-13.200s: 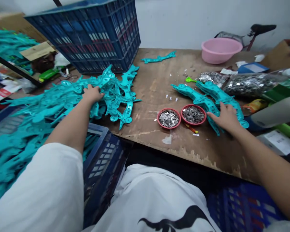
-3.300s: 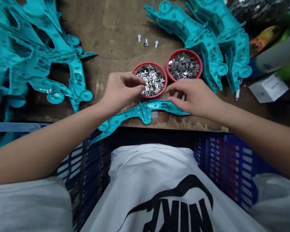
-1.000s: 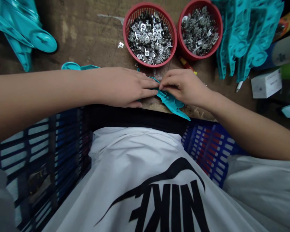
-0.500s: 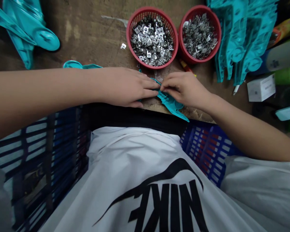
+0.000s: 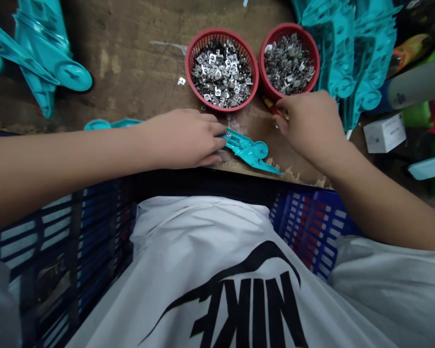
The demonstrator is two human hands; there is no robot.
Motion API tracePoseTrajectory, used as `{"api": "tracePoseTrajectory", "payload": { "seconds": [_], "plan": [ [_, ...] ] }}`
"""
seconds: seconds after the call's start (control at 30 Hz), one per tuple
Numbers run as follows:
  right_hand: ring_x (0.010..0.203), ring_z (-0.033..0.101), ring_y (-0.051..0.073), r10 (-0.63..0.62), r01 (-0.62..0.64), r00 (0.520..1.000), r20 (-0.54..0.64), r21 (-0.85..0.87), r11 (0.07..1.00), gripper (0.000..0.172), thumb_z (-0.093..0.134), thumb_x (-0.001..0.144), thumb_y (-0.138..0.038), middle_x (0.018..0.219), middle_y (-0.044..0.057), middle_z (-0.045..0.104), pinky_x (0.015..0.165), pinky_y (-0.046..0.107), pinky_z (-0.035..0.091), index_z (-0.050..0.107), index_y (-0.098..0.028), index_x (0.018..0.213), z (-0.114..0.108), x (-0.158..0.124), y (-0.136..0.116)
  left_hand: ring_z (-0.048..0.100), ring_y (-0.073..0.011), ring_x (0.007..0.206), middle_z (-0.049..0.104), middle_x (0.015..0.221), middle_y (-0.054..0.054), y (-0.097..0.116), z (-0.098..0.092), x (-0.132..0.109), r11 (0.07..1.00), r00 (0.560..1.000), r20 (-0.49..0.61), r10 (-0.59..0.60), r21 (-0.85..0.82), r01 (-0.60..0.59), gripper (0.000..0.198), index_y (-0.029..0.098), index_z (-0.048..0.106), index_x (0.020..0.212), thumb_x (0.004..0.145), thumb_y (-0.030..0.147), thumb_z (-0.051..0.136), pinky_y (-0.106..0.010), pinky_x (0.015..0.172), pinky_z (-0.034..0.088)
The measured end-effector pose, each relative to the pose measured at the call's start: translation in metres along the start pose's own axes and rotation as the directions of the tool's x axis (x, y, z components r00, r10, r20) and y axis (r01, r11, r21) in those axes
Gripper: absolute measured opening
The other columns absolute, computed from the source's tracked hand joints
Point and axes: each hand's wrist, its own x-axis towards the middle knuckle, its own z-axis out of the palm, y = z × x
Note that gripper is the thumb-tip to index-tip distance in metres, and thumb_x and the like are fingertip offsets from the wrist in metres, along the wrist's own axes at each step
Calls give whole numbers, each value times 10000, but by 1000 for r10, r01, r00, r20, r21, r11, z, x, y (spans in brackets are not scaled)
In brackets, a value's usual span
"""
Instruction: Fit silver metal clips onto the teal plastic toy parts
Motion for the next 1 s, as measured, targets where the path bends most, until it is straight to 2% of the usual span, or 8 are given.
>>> {"api": "tracePoseTrajectory", "payload": {
  "seconds": [0.07,0.23,0.37,0.47,0.57,0.8,0.93,1.0],
  "plan": [
    [1061,860,463,61,-61,998,-12,-16,998,226,961,970,-202,989,201,856,1057,602,651,741,-229,925,16,3,16,852,-432,1421,921,1343,-152,5,-3,0,996,1000,20,3,92,-4,311,313,957,1198,1216,440,674,-640,1289,715],
    [1109,806,398,-30,48,993,-112,162,986,423,845,1158,-487,893,159,764,1013,521,639,611,-296,862,45,6,27,841,-420,1328,870,1294,-178,10,-22,3,985,999,49,7,173,-16,391,279,926,1155,1232,329,547,-617,1107,766],
    [837,667,329,-54,52,998,24,77,996,552,963,997,-481,715,78,567,869,501,561,483,-320,776,-3,-9,5,810,-426,1332,836,1328,-210,16,-34,3,986,998,33,-45,161,39,416,203,886,1162,1269,351,512,-628,1158,751],
    [757,634,339,-109,96,981,158,89,991,433,1017,898,-352,695,56,522,854,529,526,600,-302,793,-43,-26,-16,824,-419,1290,845,1317,-202,24,-35,-1,987,1000,7,-16,159,14,398,208,871,1249,1283,395,522,-594,1089,772],
    [821,713,375,-216,159,942,258,227,961,265,1008,915,-269,694,59,589,924,541,557,757,-292,833,-54,-35,-31,847,-427,1290,855,1390,-211,30,-27,-5,984,998,-55,-4,178,13,401,226,861,1415,1274,413,536,-575,1027,786],
    [710,678,360,-144,158,906,397,-2,987,138,913,879,-131,672,111,705,755,466,420,836,-243,853,-39,-19,-54,846,-473,1470,859,1565,-245,29,-3,-7,993,1000,-18,-17,114,19,502,213,862,1544,1291,423,483,-652,1227,766],
    [617,547,286,-166,185,919,358,-19,983,183,928,874,-151,631,87,624,686,439,308,784,-249,818,-31,-22,-50,801,-452,1629,845,1687,-214,23,5,-6,998,999,-42,-15,53,17,529,228,844,1647,1304,381,472,-658,1400,693],
    [644,574,288,-165,163,940,299,31,986,236,973,923,-235,640,78,589,700,429,347,765,-252,813,-23,-28,-44,756,-453,1713,831,1738,-210,20,7,-5,1000,999,-27,-17,12,18,542,219,832,1689,1307,369,479,-669,1465,650]
  ]
}}
